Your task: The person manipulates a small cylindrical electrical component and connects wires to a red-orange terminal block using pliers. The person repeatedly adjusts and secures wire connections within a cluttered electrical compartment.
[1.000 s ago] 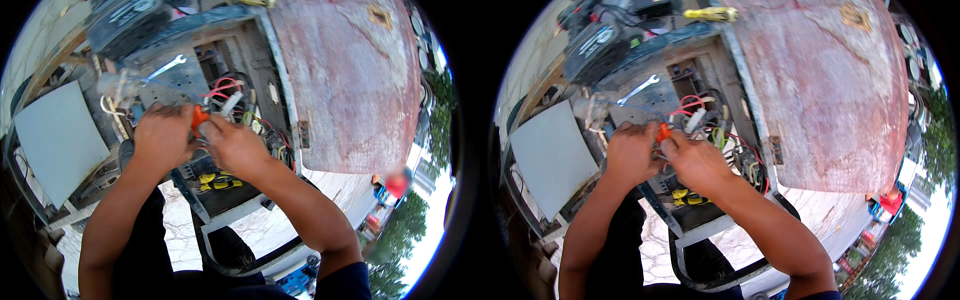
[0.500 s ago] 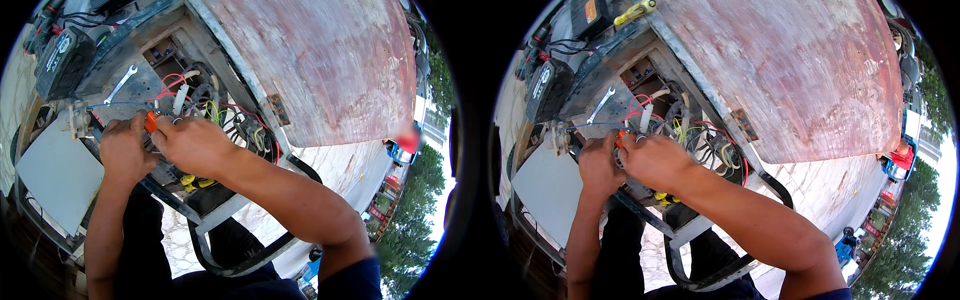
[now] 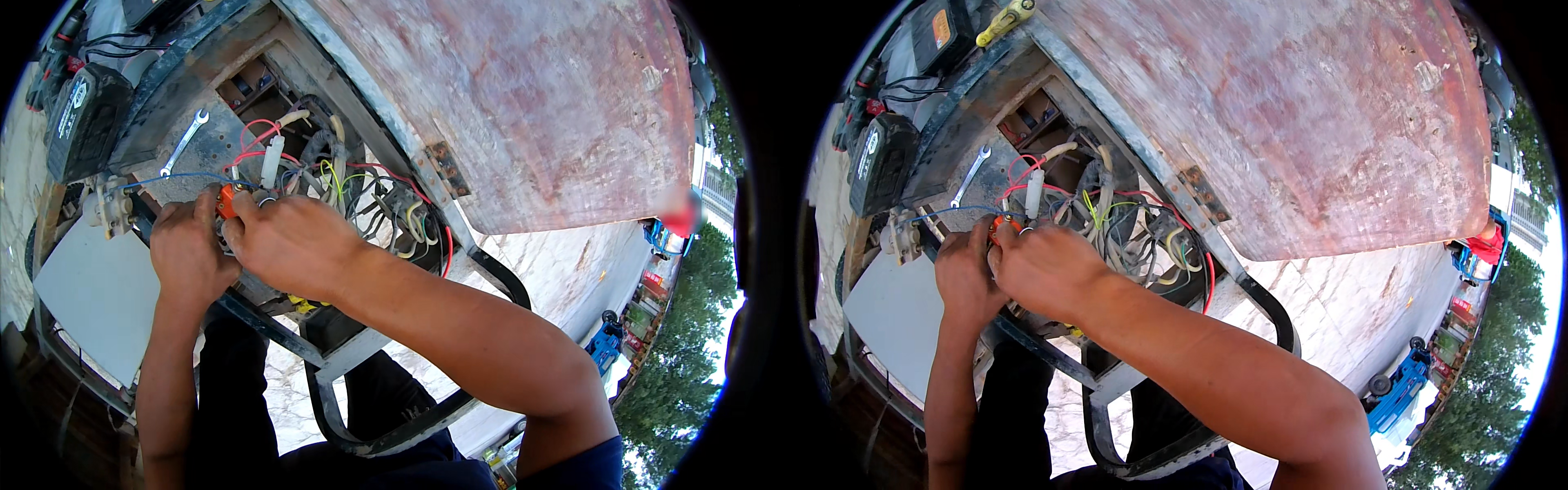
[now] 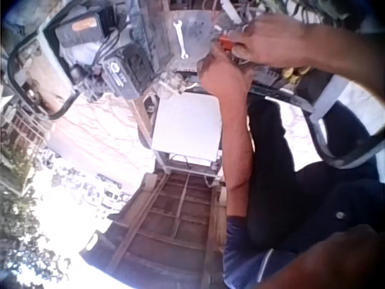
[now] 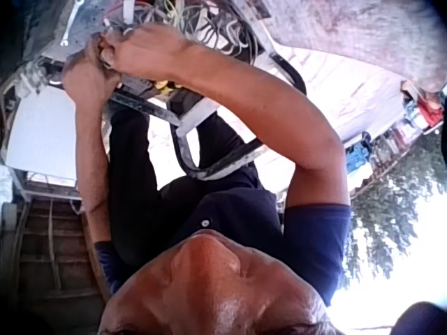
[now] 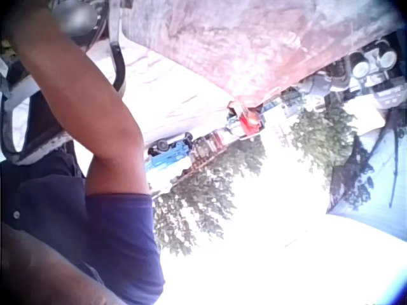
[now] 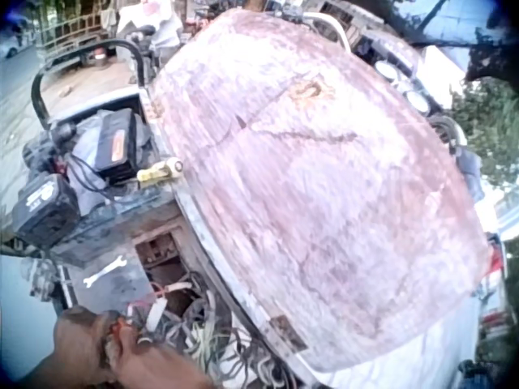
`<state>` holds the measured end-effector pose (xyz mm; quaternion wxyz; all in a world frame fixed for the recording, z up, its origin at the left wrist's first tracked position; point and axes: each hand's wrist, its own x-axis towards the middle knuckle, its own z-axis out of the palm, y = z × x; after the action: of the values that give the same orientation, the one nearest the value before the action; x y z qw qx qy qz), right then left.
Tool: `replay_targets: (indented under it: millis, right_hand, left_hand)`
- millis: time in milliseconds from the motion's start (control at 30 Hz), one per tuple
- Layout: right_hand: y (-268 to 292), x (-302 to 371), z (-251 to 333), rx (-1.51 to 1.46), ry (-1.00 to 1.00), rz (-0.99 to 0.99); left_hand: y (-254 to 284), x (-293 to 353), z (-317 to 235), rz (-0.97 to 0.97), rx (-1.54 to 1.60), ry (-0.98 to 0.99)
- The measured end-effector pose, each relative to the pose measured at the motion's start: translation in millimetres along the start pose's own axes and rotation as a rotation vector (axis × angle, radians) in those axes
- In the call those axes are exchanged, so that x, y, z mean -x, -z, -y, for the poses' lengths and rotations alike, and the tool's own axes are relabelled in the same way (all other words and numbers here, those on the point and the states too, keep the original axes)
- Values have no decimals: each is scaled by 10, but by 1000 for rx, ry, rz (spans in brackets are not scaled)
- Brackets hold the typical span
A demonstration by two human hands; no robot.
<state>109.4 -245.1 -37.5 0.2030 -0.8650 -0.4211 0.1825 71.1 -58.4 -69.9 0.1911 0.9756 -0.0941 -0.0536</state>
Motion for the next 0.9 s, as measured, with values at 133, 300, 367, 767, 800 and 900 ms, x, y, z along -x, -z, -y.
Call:
replay_targets:
  millis: [133, 300, 367, 767, 800, 900]
  right_hand:
    - [-18, 6, 5, -16, -8, -39]
    - [-21, 8, -10, -1, -4, -11]
    - [-6, 7, -23, 1, -8, 6]
    - [-27, 11, -14, 1, 1, -52]
    - [-23, 7, -10, 19, 1, -61]
    - [40, -1, 4, 45, -7, -31]
  left_hand:
    - [3, -10, -24, -1, -19, 9]
    - [27, 4, 21, 67, -36, 3]
    - [18, 2, 24, 61, -32, -14]
    - [14, -13, 17, 26, -23, -24]
    - [17, -8, 18, 21, -21, -26]
    - [9, -17, 18, 15, -10, -23]
